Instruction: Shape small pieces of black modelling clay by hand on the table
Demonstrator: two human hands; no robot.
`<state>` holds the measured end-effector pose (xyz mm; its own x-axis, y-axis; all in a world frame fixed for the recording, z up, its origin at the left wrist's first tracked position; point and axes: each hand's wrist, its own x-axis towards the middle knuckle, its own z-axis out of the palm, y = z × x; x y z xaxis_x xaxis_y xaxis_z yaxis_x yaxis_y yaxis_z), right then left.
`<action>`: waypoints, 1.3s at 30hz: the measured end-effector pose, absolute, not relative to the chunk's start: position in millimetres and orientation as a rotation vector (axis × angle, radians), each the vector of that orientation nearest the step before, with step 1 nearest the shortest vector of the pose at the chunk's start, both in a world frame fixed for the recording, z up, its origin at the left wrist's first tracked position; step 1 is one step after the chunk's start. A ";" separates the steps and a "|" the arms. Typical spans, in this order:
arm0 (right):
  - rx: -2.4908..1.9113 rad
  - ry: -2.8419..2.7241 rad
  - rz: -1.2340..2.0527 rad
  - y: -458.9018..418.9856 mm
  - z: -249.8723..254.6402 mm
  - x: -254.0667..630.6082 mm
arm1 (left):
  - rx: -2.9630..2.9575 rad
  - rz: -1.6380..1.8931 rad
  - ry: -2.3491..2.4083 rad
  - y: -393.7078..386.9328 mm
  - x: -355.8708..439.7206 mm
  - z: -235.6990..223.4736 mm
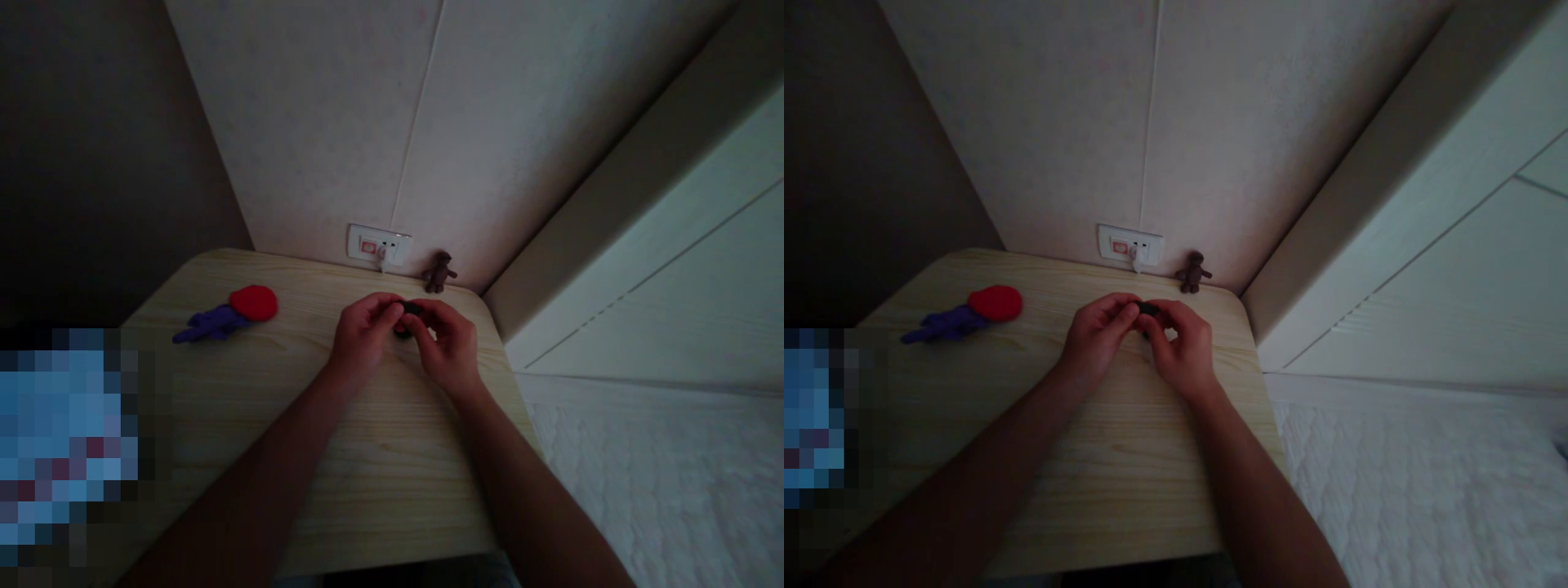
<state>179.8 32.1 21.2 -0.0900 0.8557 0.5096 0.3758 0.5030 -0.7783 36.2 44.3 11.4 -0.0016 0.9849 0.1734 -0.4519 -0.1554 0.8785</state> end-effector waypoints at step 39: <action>-1.014 -1.374 0.740 36.8 23.8 175.5 | 0.831 1.541 0.729 37.9 38.8 16.4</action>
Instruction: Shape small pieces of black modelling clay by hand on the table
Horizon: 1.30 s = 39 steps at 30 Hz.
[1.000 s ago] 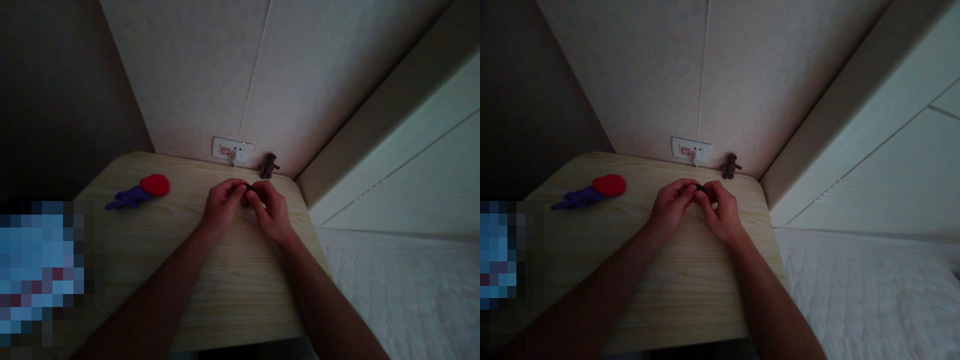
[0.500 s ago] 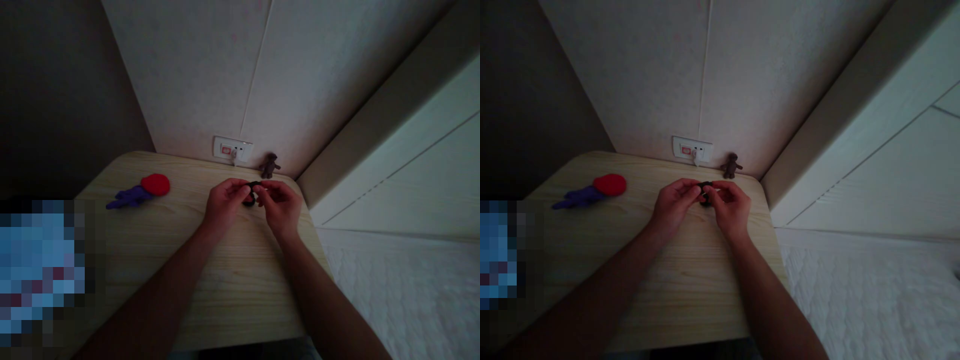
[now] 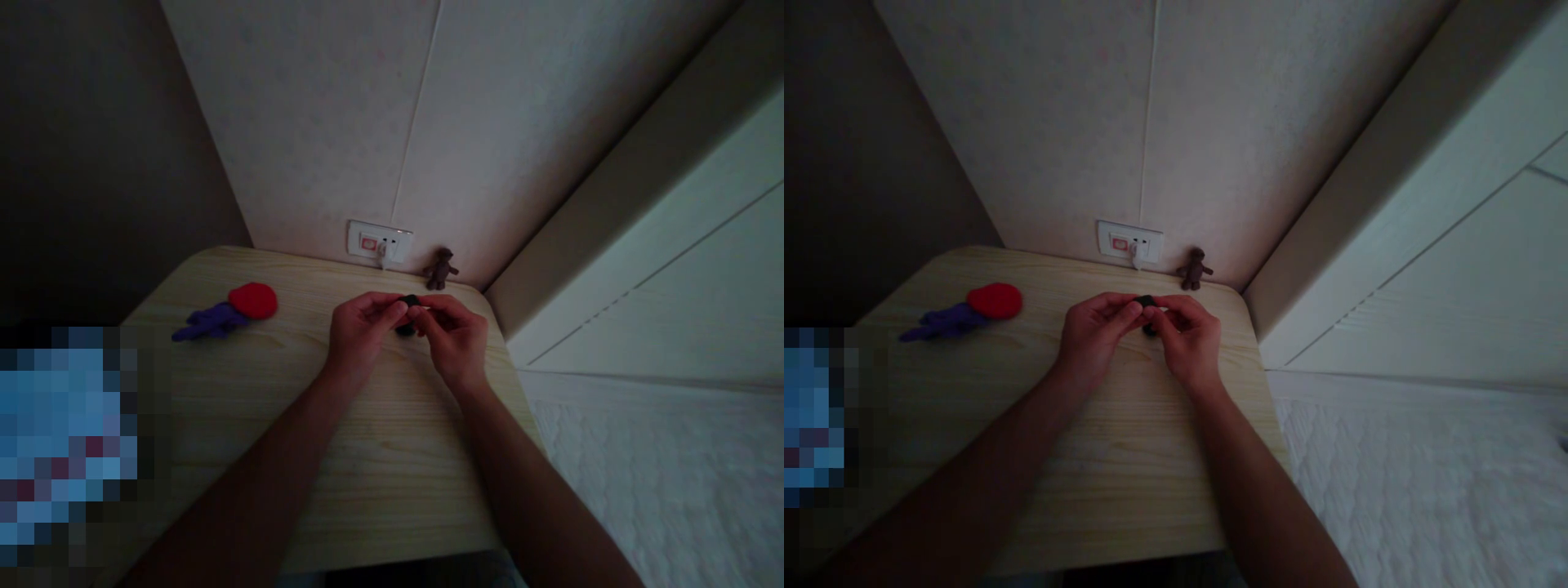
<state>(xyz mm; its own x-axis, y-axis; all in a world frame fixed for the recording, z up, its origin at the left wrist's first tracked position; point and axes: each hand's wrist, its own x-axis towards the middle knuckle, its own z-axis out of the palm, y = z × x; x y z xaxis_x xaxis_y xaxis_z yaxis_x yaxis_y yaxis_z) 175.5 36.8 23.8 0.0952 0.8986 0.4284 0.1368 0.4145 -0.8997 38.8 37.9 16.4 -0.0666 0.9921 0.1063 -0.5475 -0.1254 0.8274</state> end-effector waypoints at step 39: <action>-0.865 -1.239 1.010 38.5 30.5 174.4 | 0.929 1.445 0.626 41.4 38.4 14.5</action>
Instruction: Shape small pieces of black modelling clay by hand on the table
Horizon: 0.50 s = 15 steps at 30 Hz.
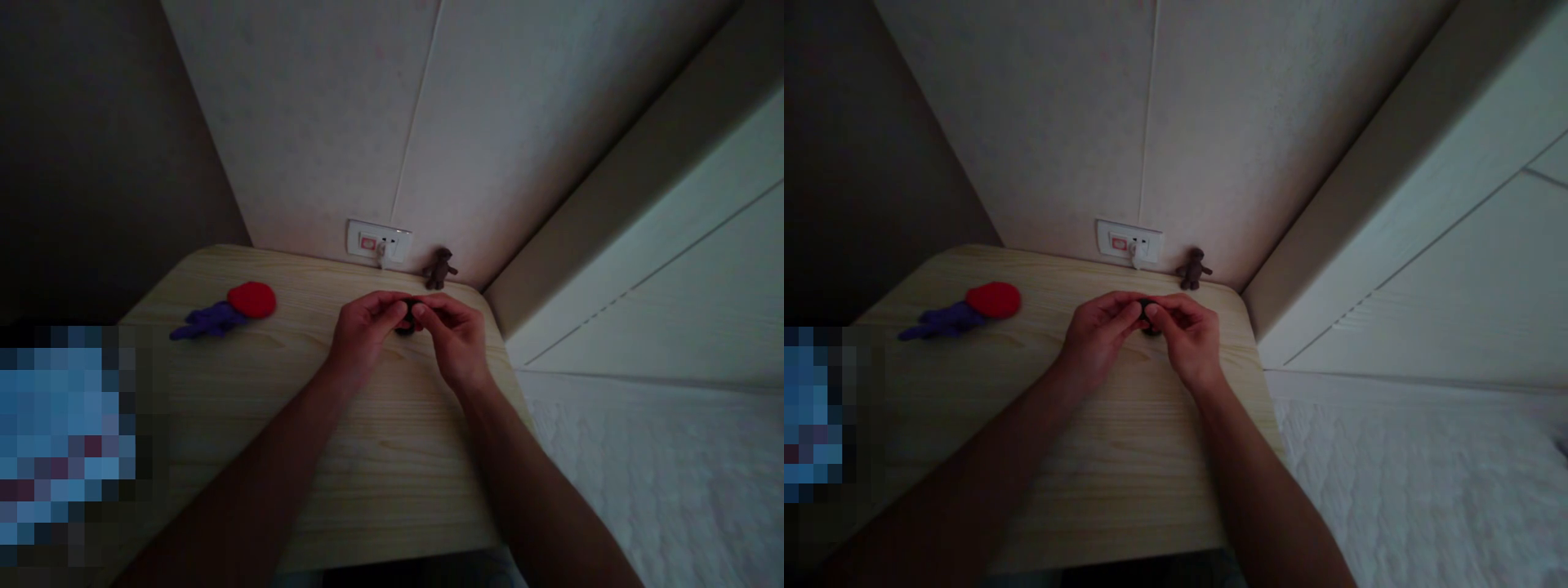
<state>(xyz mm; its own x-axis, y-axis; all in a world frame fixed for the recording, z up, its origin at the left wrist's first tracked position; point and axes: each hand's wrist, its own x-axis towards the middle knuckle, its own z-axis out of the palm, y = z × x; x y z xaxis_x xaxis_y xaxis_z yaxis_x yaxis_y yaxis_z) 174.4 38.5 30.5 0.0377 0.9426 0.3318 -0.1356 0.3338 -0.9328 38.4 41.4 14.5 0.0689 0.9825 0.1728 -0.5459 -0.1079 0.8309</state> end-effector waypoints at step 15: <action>-0.847 -1.169 1.021 38.6 24.9 172.4 | 0.962 1.431 0.687 38.6 40.1 18.7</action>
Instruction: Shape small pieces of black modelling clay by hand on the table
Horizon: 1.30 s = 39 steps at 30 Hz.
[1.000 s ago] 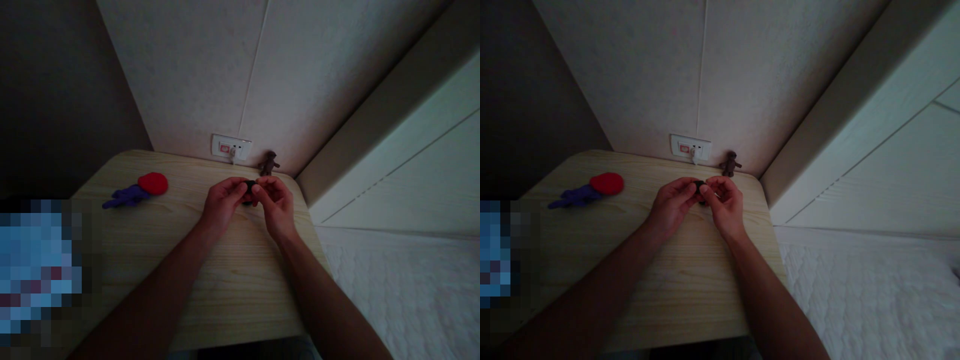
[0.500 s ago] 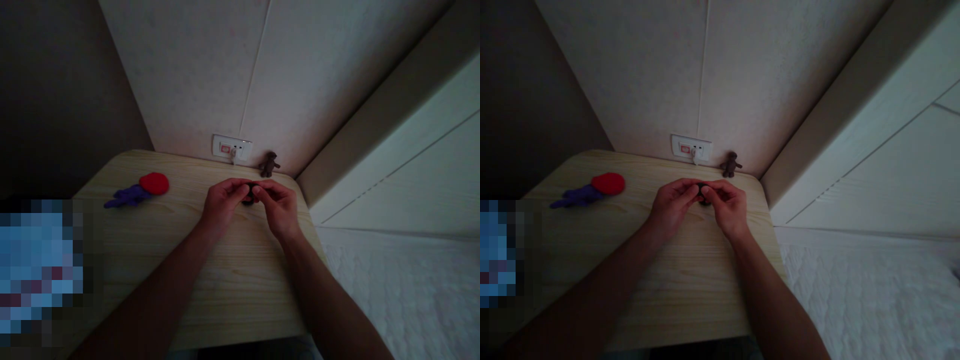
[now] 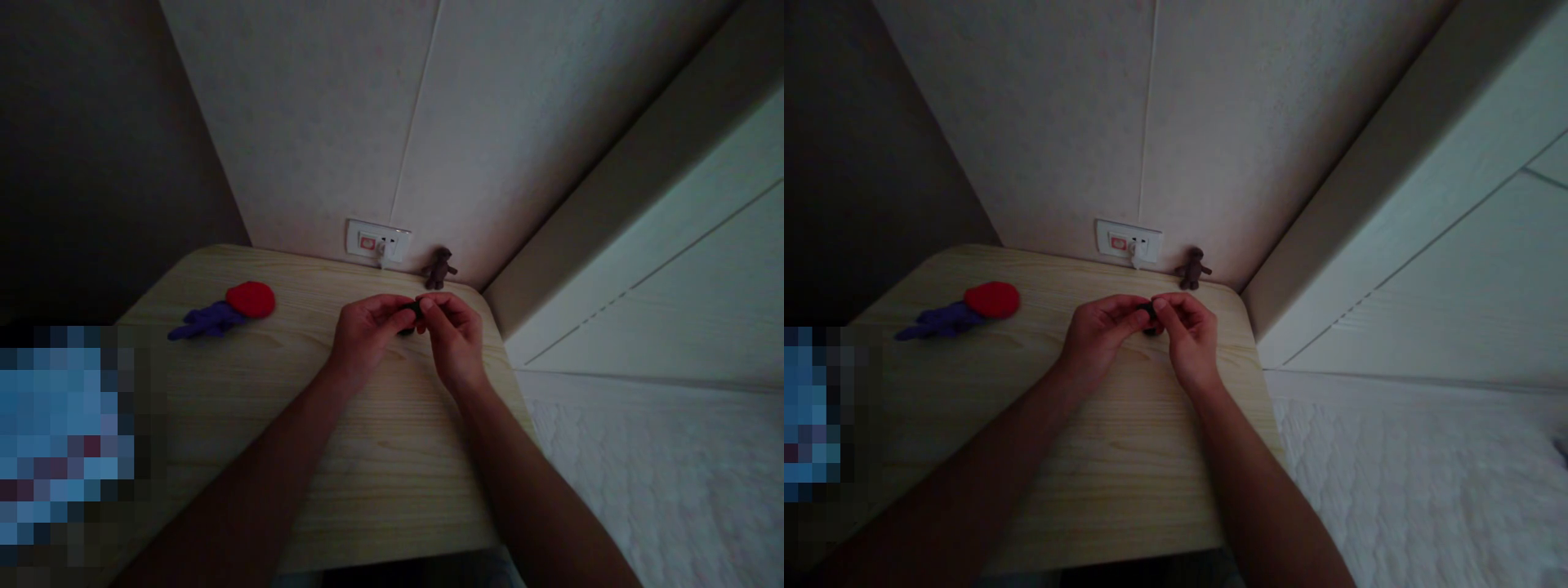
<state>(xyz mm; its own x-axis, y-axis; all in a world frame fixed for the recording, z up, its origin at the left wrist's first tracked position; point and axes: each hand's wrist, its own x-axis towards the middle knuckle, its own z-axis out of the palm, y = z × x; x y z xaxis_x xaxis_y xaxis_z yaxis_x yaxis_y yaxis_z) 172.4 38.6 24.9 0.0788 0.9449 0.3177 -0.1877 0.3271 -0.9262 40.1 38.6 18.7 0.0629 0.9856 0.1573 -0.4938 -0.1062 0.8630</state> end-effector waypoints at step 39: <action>-0.843 -1.122 1.014 39.8 21.9 172.7 | 0.879 1.480 0.699 39.3 43.0 16.7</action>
<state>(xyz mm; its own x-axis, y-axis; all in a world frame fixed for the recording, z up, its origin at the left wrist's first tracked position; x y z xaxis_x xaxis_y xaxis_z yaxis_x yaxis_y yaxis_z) 172.7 39.8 21.9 0.1152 0.9440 0.3093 -0.2119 0.3275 -0.9208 43.0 39.3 16.7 0.0042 0.9925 0.1226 -0.5354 -0.1013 0.8385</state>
